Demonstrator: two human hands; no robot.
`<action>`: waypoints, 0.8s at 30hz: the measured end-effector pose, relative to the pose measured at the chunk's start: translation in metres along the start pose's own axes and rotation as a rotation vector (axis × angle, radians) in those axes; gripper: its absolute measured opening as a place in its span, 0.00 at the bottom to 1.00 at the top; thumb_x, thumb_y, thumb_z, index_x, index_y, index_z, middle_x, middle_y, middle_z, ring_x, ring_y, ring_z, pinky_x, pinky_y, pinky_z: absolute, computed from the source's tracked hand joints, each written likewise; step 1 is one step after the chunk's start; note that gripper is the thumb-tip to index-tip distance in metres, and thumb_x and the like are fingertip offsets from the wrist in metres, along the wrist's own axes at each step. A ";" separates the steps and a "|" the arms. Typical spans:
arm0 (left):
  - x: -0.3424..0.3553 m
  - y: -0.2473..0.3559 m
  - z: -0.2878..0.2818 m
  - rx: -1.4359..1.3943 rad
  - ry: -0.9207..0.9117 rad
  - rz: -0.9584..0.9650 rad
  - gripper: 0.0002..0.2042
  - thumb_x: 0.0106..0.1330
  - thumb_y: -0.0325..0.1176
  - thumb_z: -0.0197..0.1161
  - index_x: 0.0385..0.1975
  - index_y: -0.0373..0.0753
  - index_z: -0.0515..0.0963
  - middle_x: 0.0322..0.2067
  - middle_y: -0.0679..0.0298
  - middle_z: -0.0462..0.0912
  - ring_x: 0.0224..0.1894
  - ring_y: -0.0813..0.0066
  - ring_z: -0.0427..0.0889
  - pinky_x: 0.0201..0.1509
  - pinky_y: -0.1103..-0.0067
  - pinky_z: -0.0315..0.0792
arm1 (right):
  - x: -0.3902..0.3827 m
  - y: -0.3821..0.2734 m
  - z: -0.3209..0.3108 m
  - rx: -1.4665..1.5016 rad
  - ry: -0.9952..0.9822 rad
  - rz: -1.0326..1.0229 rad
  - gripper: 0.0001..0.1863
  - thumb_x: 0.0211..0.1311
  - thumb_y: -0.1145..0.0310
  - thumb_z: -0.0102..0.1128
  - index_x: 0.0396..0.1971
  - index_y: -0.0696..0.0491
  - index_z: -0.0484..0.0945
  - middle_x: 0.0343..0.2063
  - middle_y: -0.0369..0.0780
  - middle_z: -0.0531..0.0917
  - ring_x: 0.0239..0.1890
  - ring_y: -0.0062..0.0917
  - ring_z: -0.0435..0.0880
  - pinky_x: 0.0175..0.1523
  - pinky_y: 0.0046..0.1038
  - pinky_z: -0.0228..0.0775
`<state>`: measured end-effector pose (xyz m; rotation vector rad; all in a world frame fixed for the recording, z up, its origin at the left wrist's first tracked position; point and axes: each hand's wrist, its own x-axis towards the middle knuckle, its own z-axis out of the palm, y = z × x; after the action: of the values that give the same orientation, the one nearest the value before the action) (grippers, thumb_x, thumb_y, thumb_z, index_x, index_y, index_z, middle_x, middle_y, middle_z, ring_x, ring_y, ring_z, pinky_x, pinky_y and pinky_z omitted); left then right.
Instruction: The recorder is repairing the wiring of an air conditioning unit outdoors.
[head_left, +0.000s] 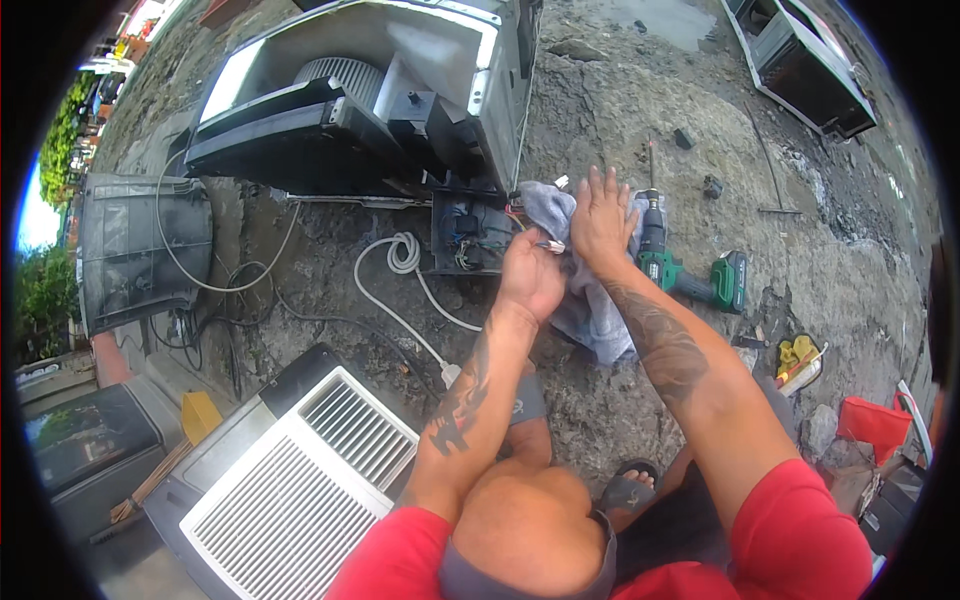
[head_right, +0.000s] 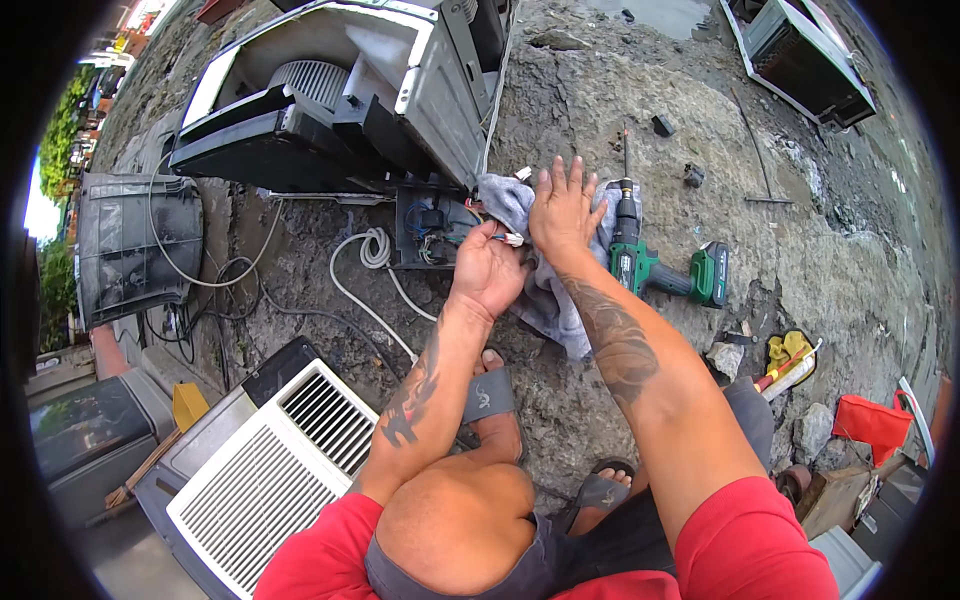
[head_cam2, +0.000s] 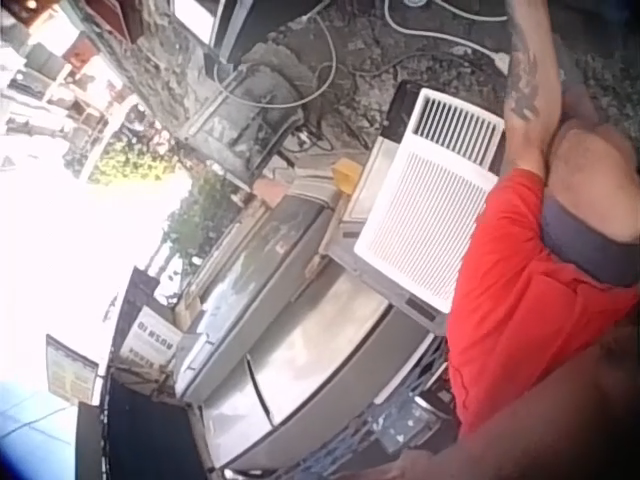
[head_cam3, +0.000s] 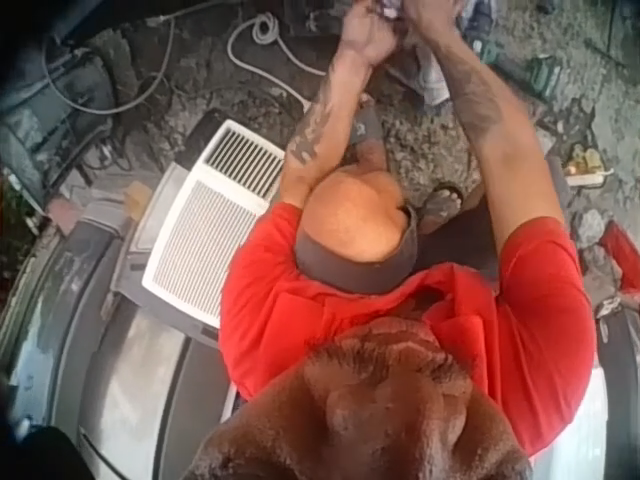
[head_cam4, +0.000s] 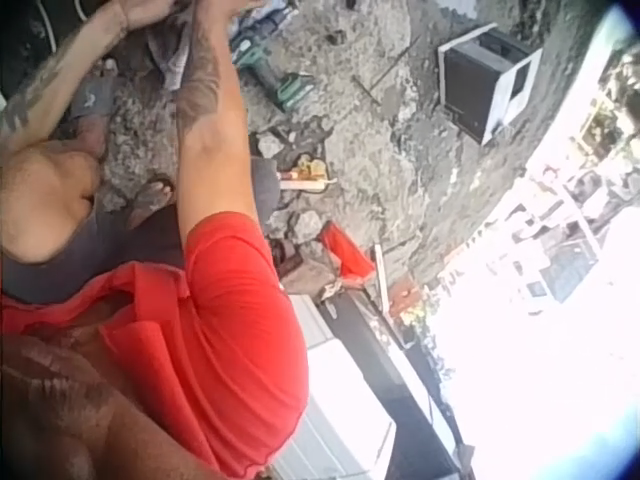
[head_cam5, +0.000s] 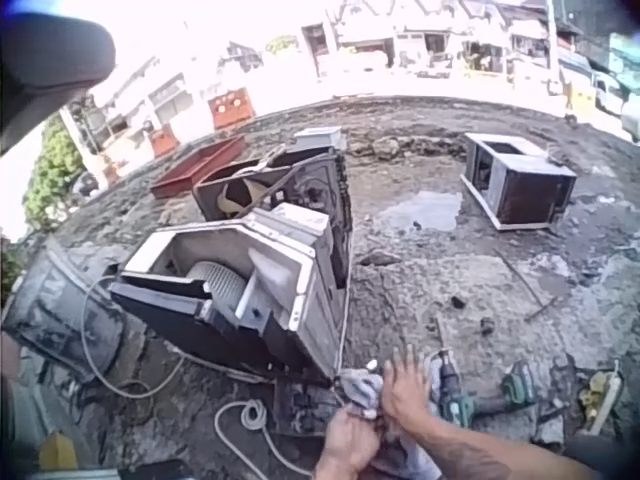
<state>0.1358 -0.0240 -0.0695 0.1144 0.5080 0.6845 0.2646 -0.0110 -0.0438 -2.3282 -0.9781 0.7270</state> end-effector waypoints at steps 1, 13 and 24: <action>-0.012 0.008 0.022 -0.046 0.117 -0.009 0.19 0.72 0.47 0.44 0.55 0.49 0.74 0.59 0.62 0.75 0.62 0.62 0.68 0.69 0.61 0.55 | 0.006 0.009 -0.004 -0.001 0.009 -0.201 0.32 0.76 0.45 0.33 0.70 0.49 0.64 0.70 0.51 0.60 0.74 0.49 0.52 0.76 0.48 0.39; -0.067 0.087 0.008 -0.192 0.009 0.053 0.27 0.71 0.46 0.46 0.65 0.37 0.68 0.69 0.46 0.65 0.75 0.54 0.56 0.74 0.49 0.33 | -0.055 0.059 -0.081 -0.653 -0.584 -0.642 0.13 0.59 0.59 0.63 0.31 0.54 0.85 0.33 0.46 0.82 0.40 0.43 0.82 0.45 0.42 0.74; -0.069 0.091 0.002 -0.335 -0.066 0.066 0.26 0.77 0.50 0.41 0.51 0.30 0.74 0.48 0.52 0.82 0.52 0.60 0.82 0.62 0.63 0.72 | -0.080 -0.079 0.001 -0.057 -0.077 -1.121 0.13 0.58 0.65 0.64 0.44 0.49 0.83 0.34 0.41 0.78 0.38 0.41 0.82 0.40 0.40 0.76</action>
<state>0.0385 0.0032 -0.0156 -0.1613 0.3212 0.8184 0.1781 -0.0229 0.0273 -1.3944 -2.0393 0.2964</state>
